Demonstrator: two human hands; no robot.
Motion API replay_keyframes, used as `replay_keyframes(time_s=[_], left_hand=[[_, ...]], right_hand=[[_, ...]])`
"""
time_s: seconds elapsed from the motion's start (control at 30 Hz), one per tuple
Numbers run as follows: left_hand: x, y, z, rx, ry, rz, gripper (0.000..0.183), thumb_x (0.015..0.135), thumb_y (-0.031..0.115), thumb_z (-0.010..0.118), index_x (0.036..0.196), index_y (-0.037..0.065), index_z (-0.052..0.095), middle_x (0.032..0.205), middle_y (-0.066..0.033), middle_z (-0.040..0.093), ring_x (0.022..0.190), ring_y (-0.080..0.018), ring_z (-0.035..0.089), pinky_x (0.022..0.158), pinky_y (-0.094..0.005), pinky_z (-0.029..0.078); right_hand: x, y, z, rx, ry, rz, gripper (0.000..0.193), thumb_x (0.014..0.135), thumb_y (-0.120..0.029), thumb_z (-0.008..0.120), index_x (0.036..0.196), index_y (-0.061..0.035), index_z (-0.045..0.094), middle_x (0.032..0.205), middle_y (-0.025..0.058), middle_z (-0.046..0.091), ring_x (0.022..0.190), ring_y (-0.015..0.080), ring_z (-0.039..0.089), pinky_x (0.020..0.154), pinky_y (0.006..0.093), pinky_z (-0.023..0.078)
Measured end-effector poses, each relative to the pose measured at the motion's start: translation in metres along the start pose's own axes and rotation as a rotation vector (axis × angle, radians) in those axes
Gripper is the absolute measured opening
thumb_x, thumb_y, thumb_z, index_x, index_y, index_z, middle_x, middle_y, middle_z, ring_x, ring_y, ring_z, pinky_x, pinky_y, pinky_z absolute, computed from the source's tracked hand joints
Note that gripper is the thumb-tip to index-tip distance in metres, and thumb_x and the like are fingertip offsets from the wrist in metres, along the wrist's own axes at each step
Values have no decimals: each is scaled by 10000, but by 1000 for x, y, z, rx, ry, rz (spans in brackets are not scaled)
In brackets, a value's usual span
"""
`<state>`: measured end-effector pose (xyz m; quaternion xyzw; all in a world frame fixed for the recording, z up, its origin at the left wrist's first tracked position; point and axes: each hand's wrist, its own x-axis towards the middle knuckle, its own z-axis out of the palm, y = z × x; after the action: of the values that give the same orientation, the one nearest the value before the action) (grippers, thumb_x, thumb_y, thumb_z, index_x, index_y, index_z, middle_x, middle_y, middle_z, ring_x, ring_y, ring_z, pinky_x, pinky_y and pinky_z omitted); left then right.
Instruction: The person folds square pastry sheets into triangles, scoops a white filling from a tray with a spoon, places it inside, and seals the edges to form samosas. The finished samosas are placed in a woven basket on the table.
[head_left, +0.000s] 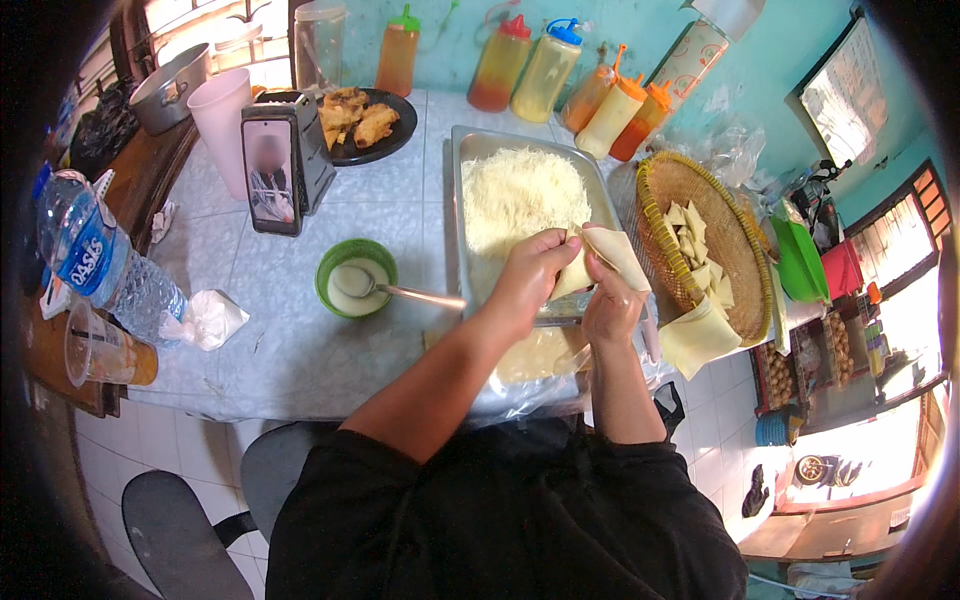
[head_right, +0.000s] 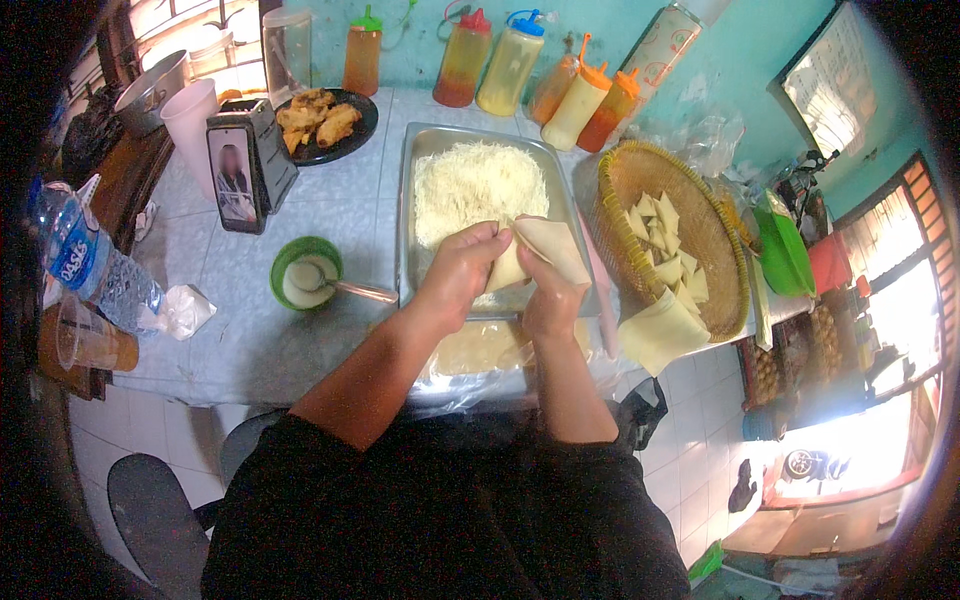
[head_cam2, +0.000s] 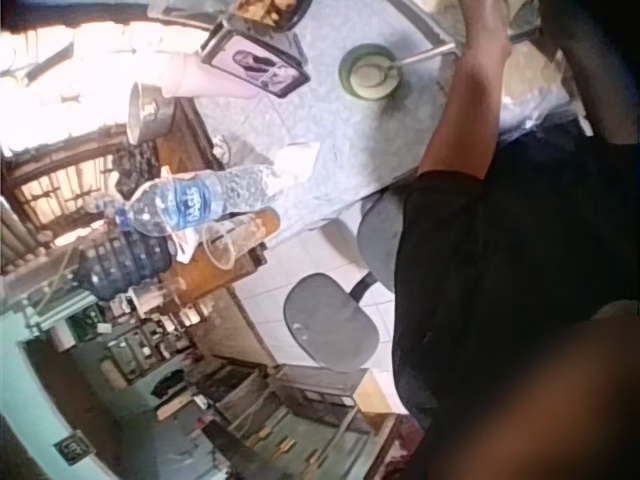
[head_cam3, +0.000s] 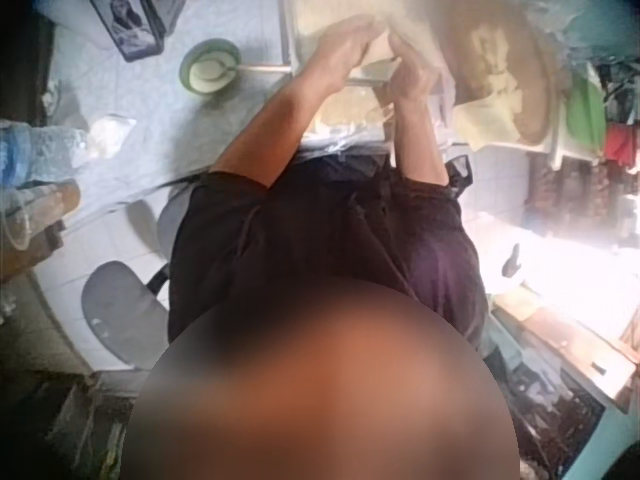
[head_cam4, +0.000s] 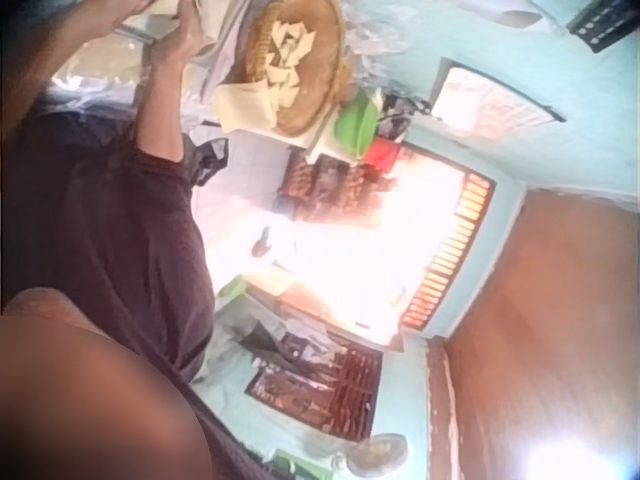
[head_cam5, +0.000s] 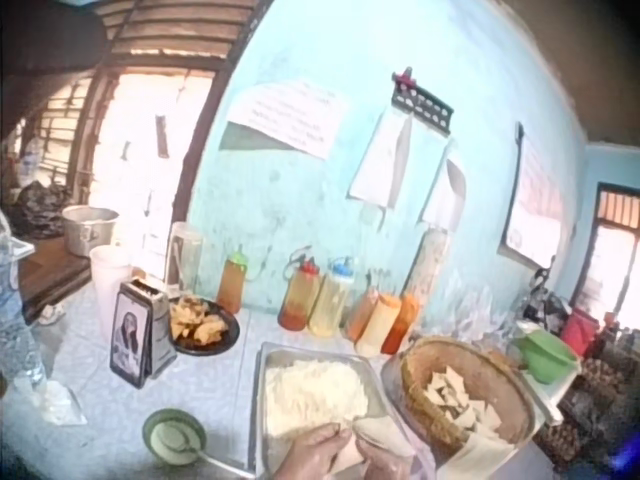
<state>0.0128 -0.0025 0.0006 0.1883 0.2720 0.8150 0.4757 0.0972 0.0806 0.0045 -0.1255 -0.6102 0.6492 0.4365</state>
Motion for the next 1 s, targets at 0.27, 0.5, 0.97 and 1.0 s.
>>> replay_keyframes(time_s=[0.27, 0.5, 0.97, 1.0], left_hand=[[3, 0, -7, -109, -11, -73, 255, 939, 159, 457, 1113, -11, 536, 1048, -92, 601, 960, -159, 586, 850, -271, 458], [2, 2, -1, -101, 103, -141, 266, 956, 182, 403, 1056, -14, 552, 979, -125, 605, 870, -194, 599, 787, -306, 485], [6, 1, -12, -121, 59, -281, 337, 947, 379, 398, 1037, 82, 529, 1026, -73, 567, 1024, -191, 530, 878, -329, 418], [6, 1, -13, -143, 47, -287, 341, 947, 382, 396, 1038, 81, 529, 1013, -78, 570, 1010, -196, 537, 872, -331, 421]], right_hand=[[8, 8, -17, -326, -199, -319, 323, 757, 18, 598, 1080, 20, 583, 1093, 112, 587, 986, 185, 560, 848, 289, 435], [-2, -5, -8, -329, -219, -152, 399, 752, 12, 640, 1140, -18, 552, 1167, 84, 546, 1064, 187, 515, 918, 312, 406], [24, -38, -18, -1099, -745, -590, 387, 709, -206, 659, 1083, -109, 630, 1057, 110, 592, 1040, 317, 499, 951, 441, 331], [24, -38, -17, -1103, -781, -626, 412, 705, -234, 659, 1098, -113, 623, 1062, 109, 592, 1041, 328, 496, 958, 459, 320]])
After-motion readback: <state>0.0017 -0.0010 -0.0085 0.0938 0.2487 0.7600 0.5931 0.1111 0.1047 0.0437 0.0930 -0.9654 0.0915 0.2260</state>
